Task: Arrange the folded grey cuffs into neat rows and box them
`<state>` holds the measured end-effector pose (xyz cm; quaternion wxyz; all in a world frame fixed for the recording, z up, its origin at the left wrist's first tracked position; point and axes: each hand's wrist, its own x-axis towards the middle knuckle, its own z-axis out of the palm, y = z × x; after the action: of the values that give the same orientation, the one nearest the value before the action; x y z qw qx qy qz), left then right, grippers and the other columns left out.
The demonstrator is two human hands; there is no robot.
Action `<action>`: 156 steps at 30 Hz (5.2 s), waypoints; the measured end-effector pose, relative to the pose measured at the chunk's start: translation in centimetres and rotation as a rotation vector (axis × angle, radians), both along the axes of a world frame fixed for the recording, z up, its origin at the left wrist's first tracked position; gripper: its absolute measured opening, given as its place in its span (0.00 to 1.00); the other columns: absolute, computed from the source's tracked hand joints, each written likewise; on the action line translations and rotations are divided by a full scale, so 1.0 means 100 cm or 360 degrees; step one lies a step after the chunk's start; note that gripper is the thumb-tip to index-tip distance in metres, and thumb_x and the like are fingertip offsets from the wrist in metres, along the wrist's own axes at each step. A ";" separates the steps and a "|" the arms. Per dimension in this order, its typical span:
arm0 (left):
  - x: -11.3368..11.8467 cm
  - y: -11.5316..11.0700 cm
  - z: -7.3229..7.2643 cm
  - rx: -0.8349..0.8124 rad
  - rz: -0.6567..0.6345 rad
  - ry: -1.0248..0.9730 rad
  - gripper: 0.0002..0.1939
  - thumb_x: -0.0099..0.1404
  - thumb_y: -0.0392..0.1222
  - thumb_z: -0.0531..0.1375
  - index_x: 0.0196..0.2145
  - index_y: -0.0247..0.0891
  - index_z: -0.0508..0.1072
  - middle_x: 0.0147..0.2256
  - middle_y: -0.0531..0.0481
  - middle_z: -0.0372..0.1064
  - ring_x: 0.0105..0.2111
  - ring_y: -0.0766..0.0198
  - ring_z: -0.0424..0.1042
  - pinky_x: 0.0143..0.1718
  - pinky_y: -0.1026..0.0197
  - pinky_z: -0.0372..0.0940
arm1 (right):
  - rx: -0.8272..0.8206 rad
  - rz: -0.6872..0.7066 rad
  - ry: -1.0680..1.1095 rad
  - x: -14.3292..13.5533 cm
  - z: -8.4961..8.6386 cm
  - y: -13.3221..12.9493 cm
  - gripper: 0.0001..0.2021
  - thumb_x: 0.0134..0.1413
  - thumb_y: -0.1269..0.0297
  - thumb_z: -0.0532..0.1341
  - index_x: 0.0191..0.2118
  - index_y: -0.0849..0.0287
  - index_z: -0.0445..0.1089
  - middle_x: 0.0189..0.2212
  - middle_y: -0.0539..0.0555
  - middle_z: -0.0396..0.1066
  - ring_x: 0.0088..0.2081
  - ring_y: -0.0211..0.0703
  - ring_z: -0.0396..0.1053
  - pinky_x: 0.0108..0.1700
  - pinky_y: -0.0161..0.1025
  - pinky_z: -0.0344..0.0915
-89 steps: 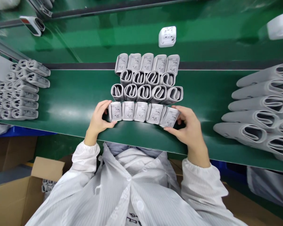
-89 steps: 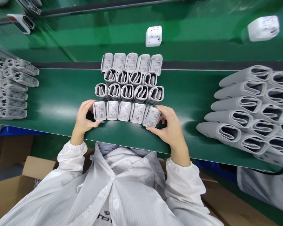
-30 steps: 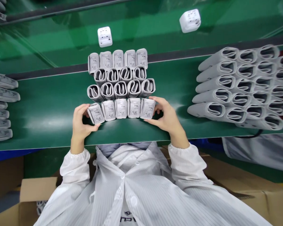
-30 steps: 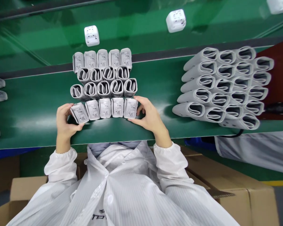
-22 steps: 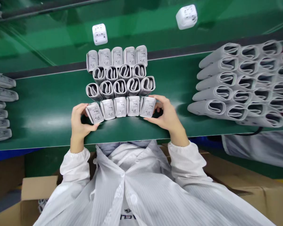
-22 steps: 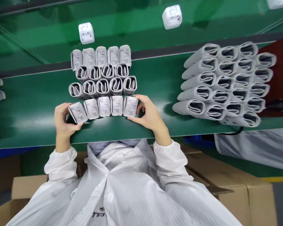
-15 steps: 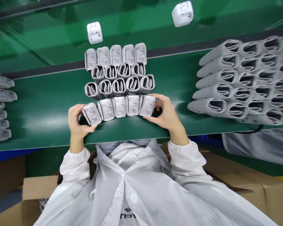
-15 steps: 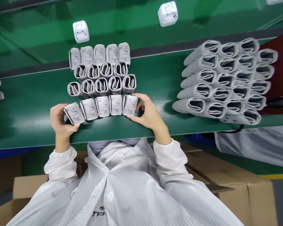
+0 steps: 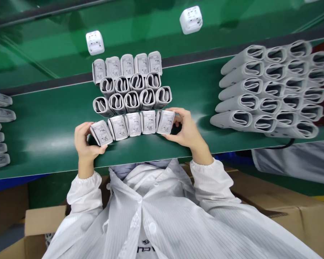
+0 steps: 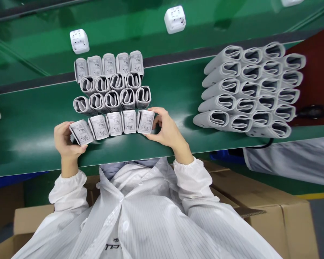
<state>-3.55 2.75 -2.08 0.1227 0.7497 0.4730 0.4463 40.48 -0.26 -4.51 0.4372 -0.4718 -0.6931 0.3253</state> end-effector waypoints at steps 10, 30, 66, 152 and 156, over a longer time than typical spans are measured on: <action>0.002 0.005 0.002 0.0073 -0.0094 0.0105 0.48 0.60 0.72 0.78 0.67 0.41 0.74 0.58 0.38 0.76 0.53 0.48 0.79 0.41 0.52 0.76 | -0.0117 -0.0008 -0.0099 0.003 0.005 0.002 0.47 0.55 0.36 0.80 0.72 0.43 0.61 0.64 0.60 0.71 0.35 0.46 0.75 0.41 0.57 0.83; -0.002 0.006 -0.002 -0.0148 0.0116 0.0130 0.54 0.49 0.82 0.76 0.60 0.43 0.76 0.55 0.39 0.75 0.54 0.43 0.79 0.45 0.50 0.74 | -0.0072 -0.0044 -0.0116 0.001 0.004 0.003 0.46 0.53 0.41 0.82 0.72 0.43 0.65 0.66 0.60 0.72 0.34 0.46 0.74 0.42 0.56 0.84; 0.002 0.043 0.028 0.0401 -0.0036 -0.0255 0.54 0.54 0.85 0.73 0.64 0.45 0.72 0.55 0.42 0.70 0.55 0.43 0.77 0.58 0.34 0.77 | 0.0240 -0.0015 0.0061 -0.001 0.045 0.042 0.57 0.42 0.24 0.81 0.72 0.37 0.59 0.68 0.62 0.68 0.69 0.72 0.73 0.58 0.70 0.83; 0.026 0.108 0.010 0.0140 0.0056 -0.0466 0.59 0.55 0.84 0.71 0.74 0.49 0.68 0.69 0.34 0.65 0.76 0.31 0.66 0.76 0.33 0.67 | 0.0676 -0.0257 0.0196 -0.038 0.008 0.130 0.57 0.50 0.25 0.74 0.79 0.43 0.56 0.69 0.63 0.64 0.69 0.71 0.69 0.65 0.74 0.77; 0.025 0.108 0.010 0.0177 -0.0042 -0.0475 0.55 0.58 0.80 0.72 0.74 0.51 0.68 0.70 0.35 0.65 0.77 0.31 0.64 0.78 0.32 0.63 | 0.0707 -0.0261 0.0216 -0.038 0.006 0.131 0.57 0.49 0.25 0.75 0.78 0.43 0.56 0.68 0.63 0.64 0.68 0.71 0.69 0.65 0.74 0.78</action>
<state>-1.03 13.51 -1.09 0.1558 0.6869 0.4142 0.5765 36.69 12.88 -3.93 0.6008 -0.3958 -0.6760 0.1594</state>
